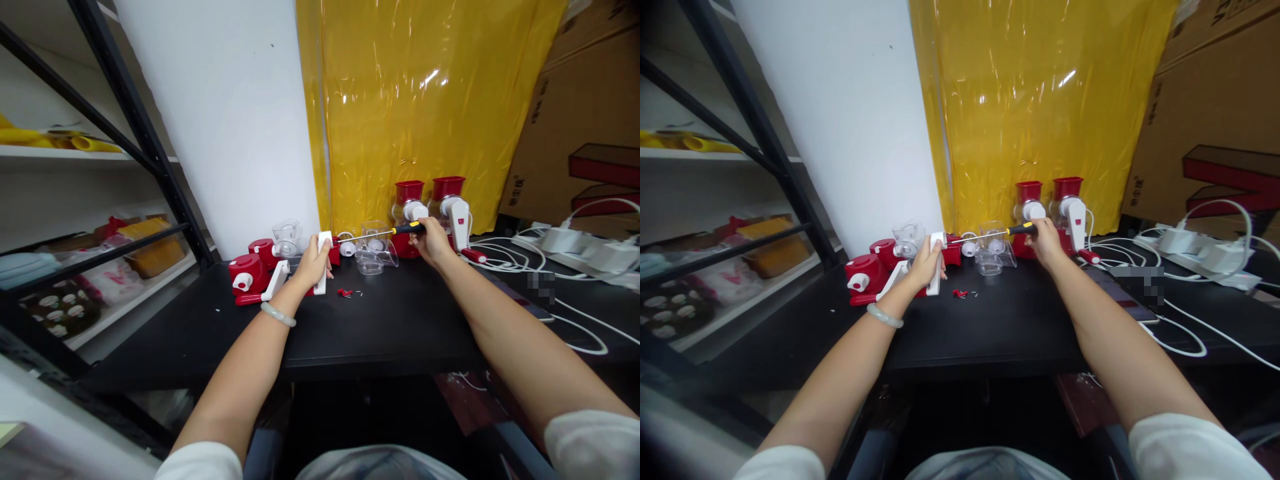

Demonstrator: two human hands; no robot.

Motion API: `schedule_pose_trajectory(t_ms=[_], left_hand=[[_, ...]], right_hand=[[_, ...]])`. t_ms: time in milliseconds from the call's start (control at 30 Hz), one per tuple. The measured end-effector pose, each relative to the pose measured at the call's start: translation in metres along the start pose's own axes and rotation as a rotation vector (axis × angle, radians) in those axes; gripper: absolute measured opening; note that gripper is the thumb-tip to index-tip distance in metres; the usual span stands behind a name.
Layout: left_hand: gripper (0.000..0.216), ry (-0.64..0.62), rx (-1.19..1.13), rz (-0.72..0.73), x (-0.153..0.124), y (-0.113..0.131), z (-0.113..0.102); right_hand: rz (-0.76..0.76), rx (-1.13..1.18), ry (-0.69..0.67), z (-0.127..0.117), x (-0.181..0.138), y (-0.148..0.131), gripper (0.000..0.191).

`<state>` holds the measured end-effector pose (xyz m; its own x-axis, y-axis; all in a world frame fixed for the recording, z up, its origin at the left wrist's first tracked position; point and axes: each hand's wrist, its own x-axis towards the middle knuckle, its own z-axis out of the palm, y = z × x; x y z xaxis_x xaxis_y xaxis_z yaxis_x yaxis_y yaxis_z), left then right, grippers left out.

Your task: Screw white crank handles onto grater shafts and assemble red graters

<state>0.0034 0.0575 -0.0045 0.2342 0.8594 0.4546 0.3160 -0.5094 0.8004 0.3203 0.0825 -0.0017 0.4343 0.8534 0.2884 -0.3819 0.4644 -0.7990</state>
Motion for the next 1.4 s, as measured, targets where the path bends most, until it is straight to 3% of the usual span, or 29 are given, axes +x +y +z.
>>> schedule_pose_trajectory(t_ms=[167,333,700,867,967,1167,1400], left_hand=[[0.051,0.018,-0.002,-0.018,0.0,0.003,-0.001],[0.048,0.038,-0.015,-0.017,0.0,0.004,-0.002],[0.049,0.063,-0.008,-0.034,0.0,0.009,-0.004],[0.045,0.056,0.011,-0.028,0.0,0.008,-0.004],[0.041,0.046,0.027,-0.016,0.0,0.007,-0.004],[0.042,0.042,0.02,-0.009,-0.001,0.008,-0.005],[0.046,0.056,0.01,-0.021,-0.001,0.009,-0.005]], right_hand=[[0.032,0.023,-0.087,-0.003,-0.005,-0.004,0.035],[0.024,0.026,-0.124,-0.004,-0.003,-0.004,0.028],[0.013,-0.006,-0.07,-0.005,-0.001,0.007,0.017],[-0.053,-0.222,0.015,-0.008,0.009,0.015,0.04],[-0.111,-0.292,0.032,-0.009,0.012,0.019,0.044],[0.006,-0.112,0.017,-0.002,0.007,0.015,0.036],[0.025,0.003,-0.033,0.0,0.001,0.006,0.035]])
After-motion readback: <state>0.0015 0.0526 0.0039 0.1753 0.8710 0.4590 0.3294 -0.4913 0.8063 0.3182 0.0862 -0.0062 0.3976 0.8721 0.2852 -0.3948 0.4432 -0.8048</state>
